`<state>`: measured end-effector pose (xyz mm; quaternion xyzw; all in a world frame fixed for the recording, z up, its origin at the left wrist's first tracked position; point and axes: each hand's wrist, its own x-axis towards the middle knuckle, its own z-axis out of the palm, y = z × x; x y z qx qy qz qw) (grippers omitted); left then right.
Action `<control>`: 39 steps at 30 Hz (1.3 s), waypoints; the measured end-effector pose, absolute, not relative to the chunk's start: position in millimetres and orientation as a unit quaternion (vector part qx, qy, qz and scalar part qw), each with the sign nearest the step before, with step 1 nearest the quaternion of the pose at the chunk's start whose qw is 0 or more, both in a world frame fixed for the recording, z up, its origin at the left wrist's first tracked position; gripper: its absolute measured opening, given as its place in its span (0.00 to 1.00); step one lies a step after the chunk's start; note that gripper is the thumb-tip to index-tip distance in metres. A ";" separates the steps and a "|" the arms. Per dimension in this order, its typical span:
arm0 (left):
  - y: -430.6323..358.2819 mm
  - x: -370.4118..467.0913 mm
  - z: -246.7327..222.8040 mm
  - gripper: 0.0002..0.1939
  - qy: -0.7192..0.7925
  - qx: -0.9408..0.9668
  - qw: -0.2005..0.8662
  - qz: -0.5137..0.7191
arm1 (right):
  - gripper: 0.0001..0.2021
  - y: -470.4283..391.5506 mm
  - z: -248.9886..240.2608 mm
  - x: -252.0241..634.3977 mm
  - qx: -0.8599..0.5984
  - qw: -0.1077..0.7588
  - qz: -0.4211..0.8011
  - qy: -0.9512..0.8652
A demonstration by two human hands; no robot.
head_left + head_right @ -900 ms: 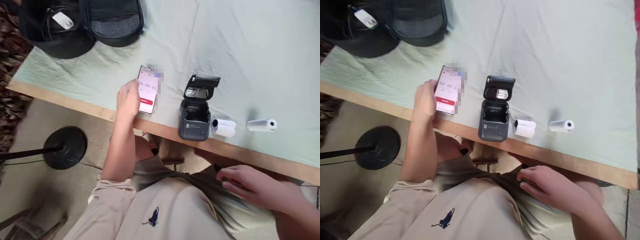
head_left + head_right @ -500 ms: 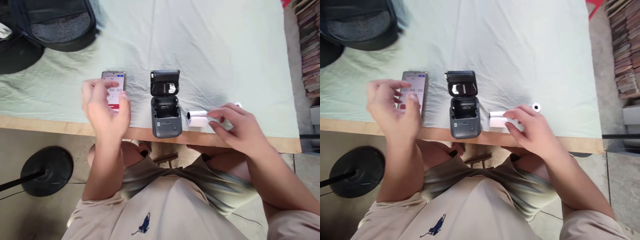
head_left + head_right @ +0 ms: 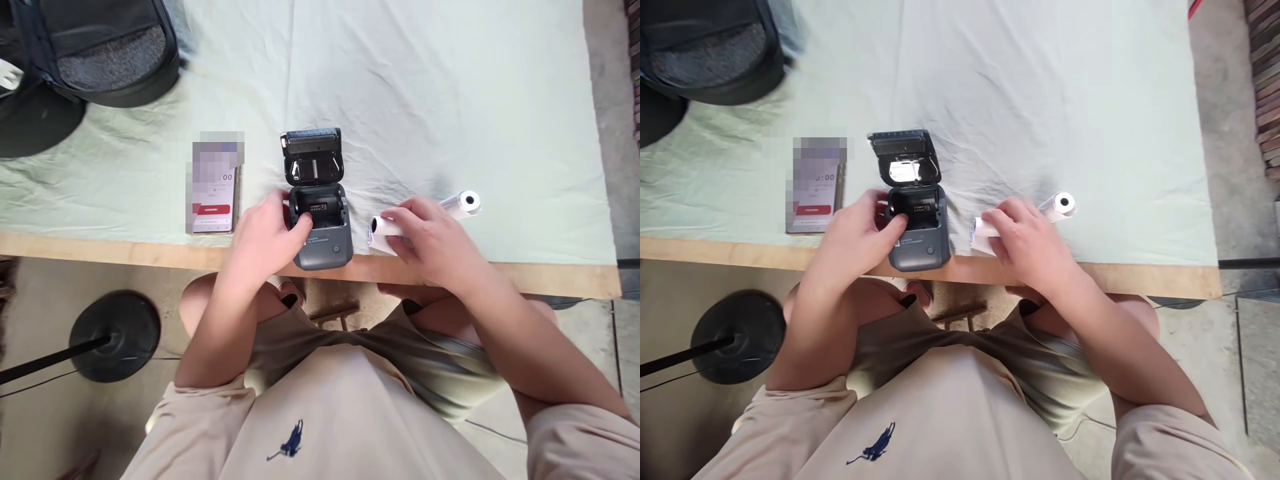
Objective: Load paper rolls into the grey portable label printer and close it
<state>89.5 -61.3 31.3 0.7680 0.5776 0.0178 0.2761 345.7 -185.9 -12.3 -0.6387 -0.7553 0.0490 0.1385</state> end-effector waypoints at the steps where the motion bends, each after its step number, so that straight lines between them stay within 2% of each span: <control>1: -61.2 89.4 31.8 0.26 0.579 0.764 0.284 0.019 | 0.15 -186.4 -13.4 346.4 -0.643 0.141 0.058 -0.750; 4: -61.0 89.1 33.4 0.26 0.583 0.753 0.304 0.028 | 0.14 -186.8 -14.7 347.3 -0.647 0.171 0.085 -0.739; 7: -60.7 89.9 34.9 0.26 0.581 0.750 0.313 0.035 | 0.13 -186.1 -11.7 346.1 -0.646 0.246 0.121 -0.712; 15: -62.0 98.0 34.9 0.28 0.576 0.738 0.346 0.068 | 0.13 -182.9 -7.9 334.6 -0.602 0.394 0.328 -0.612; 18: -64.6 101.5 28.0 0.25 0.556 0.720 0.403 0.104 | 0.13 -181.7 -9.6 328.7 -0.578 0.423 0.366 -0.594; 25: -72.4 118.7 4.1 0.22 0.466 0.626 0.571 0.256 | 0.15 -180.4 -4.2 327.6 -0.597 0.437 0.371 -0.561; 30: -77.1 135.7 -2.5 0.18 0.444 0.570 0.612 0.321 | 0.20 -176.6 -3.3 328.8 -0.618 0.439 0.359 -0.544; 34: -79.9 141.8 -3.9 0.21 0.429 0.500 0.677 0.329 | 0.14 -173.3 -4.6 323.1 -0.622 0.429 0.343 -0.558; 39: -74.5 136.6 -10.8 0.22 0.410 0.473 0.708 0.327 | 0.08 -176.8 -9.6 322.9 -0.603 0.490 0.344 -0.528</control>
